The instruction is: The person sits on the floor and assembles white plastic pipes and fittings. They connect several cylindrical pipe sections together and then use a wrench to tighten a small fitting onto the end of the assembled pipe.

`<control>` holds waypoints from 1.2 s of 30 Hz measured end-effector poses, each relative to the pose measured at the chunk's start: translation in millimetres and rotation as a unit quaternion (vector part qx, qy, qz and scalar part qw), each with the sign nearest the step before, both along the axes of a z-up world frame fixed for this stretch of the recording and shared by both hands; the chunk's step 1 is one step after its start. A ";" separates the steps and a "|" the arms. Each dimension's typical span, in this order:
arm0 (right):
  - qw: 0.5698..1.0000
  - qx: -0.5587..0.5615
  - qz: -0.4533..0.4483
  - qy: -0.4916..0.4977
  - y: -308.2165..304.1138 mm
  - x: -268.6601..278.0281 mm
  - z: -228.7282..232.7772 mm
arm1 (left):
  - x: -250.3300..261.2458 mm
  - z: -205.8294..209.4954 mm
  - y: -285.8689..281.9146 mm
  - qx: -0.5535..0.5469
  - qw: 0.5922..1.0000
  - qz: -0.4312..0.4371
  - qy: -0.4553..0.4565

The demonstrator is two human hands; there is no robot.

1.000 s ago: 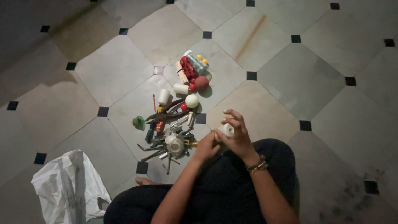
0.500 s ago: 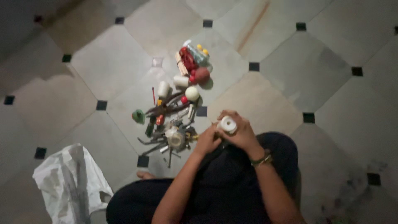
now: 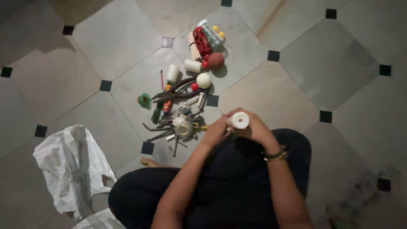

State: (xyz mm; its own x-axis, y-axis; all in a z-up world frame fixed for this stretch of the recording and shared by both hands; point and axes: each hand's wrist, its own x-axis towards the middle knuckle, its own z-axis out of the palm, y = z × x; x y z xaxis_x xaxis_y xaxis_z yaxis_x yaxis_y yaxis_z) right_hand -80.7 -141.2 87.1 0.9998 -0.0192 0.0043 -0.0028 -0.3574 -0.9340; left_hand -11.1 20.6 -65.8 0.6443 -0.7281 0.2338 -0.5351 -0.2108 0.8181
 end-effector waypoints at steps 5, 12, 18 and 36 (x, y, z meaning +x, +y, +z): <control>0.999 -0.017 -0.025 0.031 -2.5 -1.2 -7.1 | 1.9 2.4 -1.6 0.012 1.000 0.002 0.000; 0.999 -0.037 -0.031 0.026 -7.5 -0.7 -15.2 | 4.8 -15.7 -4.8 0.015 1.000 0.003 -0.003; 0.996 -0.064 -0.029 0.053 -8.9 0.5 -21.7 | 0.9 -7.4 -4.0 -0.002 1.000 -0.004 -0.004; 0.993 -0.110 -0.004 0.038 -28.1 9.5 -94.6 | 4.2 -29.7 -0.5 0.020 0.996 0.020 -0.090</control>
State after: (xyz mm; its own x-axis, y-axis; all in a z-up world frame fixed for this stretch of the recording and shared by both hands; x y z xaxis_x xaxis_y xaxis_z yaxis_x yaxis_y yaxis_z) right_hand -71.2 -169.3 -7.5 0.9973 -0.0334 -0.0659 -0.0733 -0.5533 -0.8297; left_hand -6.9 20.1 -95.5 0.6239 -0.7135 0.3189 -0.6626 -0.2665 0.7000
